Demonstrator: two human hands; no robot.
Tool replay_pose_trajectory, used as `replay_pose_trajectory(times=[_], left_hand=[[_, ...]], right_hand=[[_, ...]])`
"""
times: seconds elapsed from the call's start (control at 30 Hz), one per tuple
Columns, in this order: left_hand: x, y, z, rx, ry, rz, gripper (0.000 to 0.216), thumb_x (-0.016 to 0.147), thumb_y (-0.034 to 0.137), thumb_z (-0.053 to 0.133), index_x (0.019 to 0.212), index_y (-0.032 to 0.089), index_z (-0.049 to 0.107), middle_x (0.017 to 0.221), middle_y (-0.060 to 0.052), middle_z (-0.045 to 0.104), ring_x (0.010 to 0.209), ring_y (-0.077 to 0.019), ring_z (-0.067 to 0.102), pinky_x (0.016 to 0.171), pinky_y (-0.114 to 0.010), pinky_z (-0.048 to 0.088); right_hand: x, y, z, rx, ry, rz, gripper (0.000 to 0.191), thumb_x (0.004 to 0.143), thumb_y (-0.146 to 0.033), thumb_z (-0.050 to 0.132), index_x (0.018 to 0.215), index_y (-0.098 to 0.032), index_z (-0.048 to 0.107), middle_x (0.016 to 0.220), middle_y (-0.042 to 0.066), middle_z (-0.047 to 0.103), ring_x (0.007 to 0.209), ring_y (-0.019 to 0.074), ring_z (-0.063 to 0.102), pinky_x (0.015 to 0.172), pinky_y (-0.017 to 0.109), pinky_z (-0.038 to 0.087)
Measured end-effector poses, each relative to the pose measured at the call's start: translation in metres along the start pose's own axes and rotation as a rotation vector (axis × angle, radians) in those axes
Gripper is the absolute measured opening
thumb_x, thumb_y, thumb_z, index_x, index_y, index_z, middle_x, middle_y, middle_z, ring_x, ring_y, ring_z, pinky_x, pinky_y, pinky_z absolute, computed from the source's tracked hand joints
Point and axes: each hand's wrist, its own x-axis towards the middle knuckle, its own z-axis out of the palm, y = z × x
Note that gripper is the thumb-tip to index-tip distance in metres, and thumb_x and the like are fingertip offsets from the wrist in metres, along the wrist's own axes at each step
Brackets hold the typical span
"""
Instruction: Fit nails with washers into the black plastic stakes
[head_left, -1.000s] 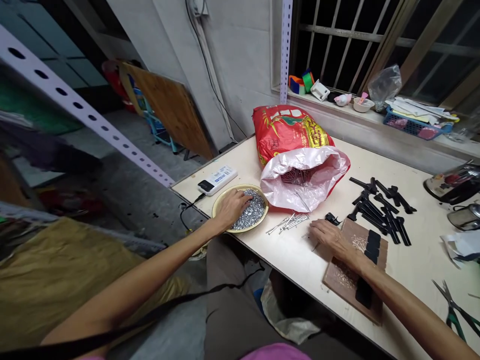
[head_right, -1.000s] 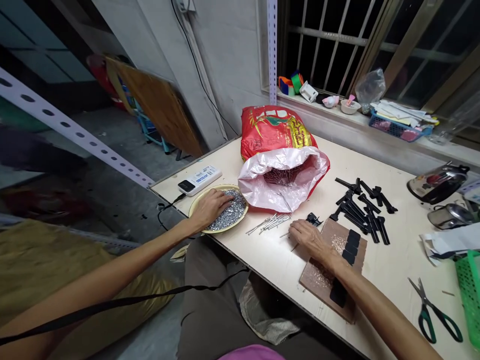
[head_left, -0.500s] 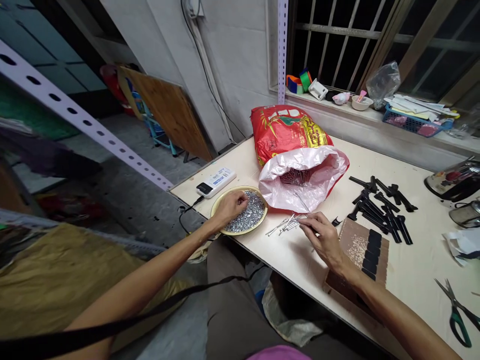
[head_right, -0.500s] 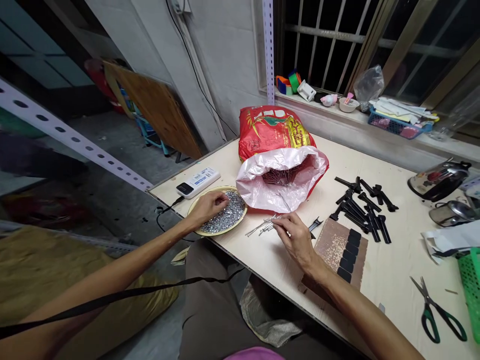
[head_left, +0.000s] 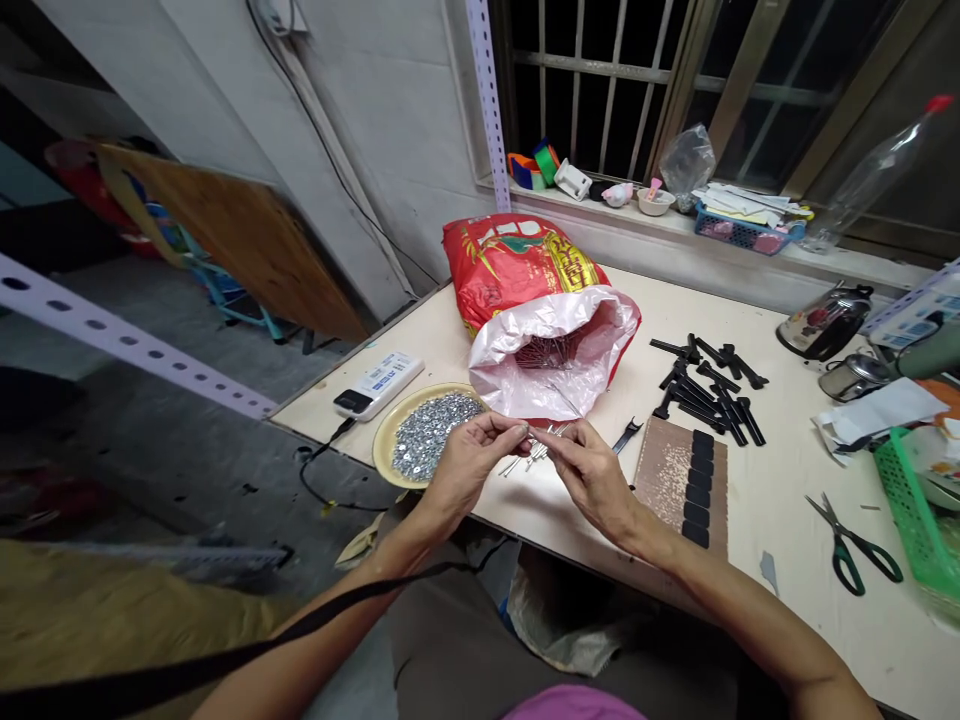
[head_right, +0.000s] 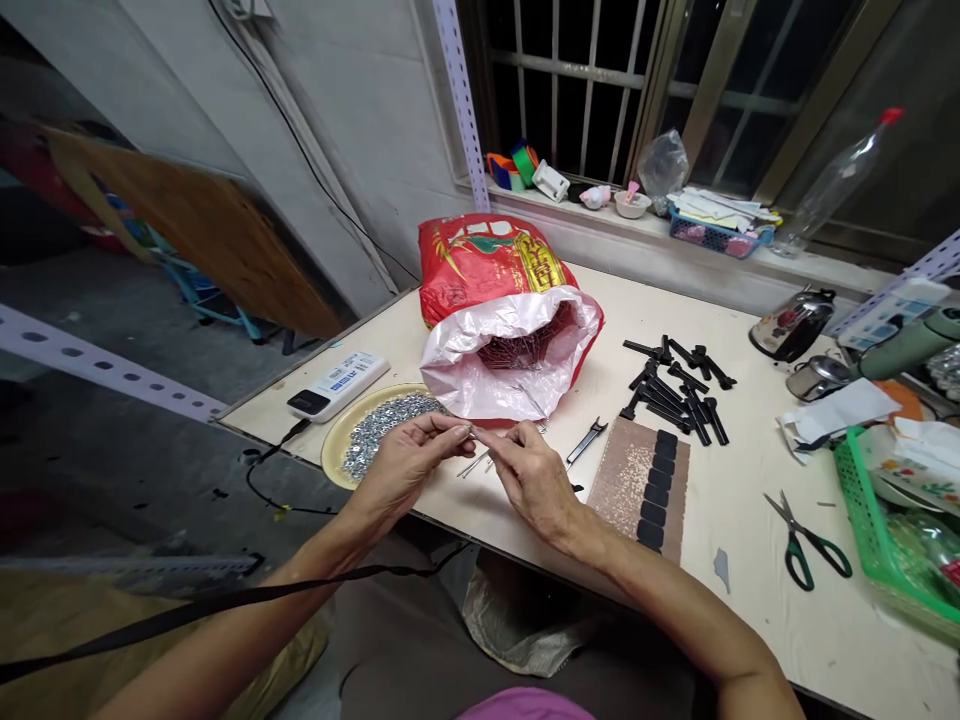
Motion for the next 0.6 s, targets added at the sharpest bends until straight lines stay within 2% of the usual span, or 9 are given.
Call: replay_pose_trajectory(times=[0.23, 0.4, 0.6], left_hand=[[-0.006, 0.0, 0.014, 0.023, -0.025, 0.036, 0.03, 0.054, 0.038, 0.081, 0.066, 0.014, 0.068, 0.057, -0.001, 0.066, 0.057, -0.0125, 0.061, 0.062, -0.025, 0.049], [-0.005, -0.004, 0.018, 0.06, -0.072, 0.059, 0.028, 0.059, 0.04, 0.078, 0.066, 0.015, 0.068, 0.058, -0.001, 0.067, 0.058, -0.0128, 0.061, 0.063, -0.025, 0.049], [-0.002, -0.003, 0.027, 0.05, -0.108, 0.029, 0.031, 0.051, 0.039, 0.083, 0.062, 0.015, 0.066, 0.059, 0.001, 0.064, 0.053, -0.0101, 0.057, 0.057, -0.024, 0.048]], right_hand=[[-0.008, -0.001, -0.01, 0.029, 0.05, 0.029, 0.039, 0.093, -0.013, 0.043, 0.126, -0.027, 0.058, 0.08, 0.001, 0.045, 0.073, 0.0128, 0.05, 0.068, 0.024, 0.049], [-0.015, 0.0, -0.014, 0.007, 0.063, 0.063, 0.038, 0.092, -0.013, 0.044, 0.124, -0.027, 0.06, 0.081, 0.001, 0.046, 0.073, 0.0125, 0.051, 0.068, 0.023, 0.049], [-0.023, 0.001, -0.019, -0.078, 0.049, 0.106, 0.032, 0.092, -0.014, 0.045, 0.117, -0.023, 0.064, 0.08, 0.002, 0.048, 0.07, 0.0127, 0.053, 0.064, 0.023, 0.048]])
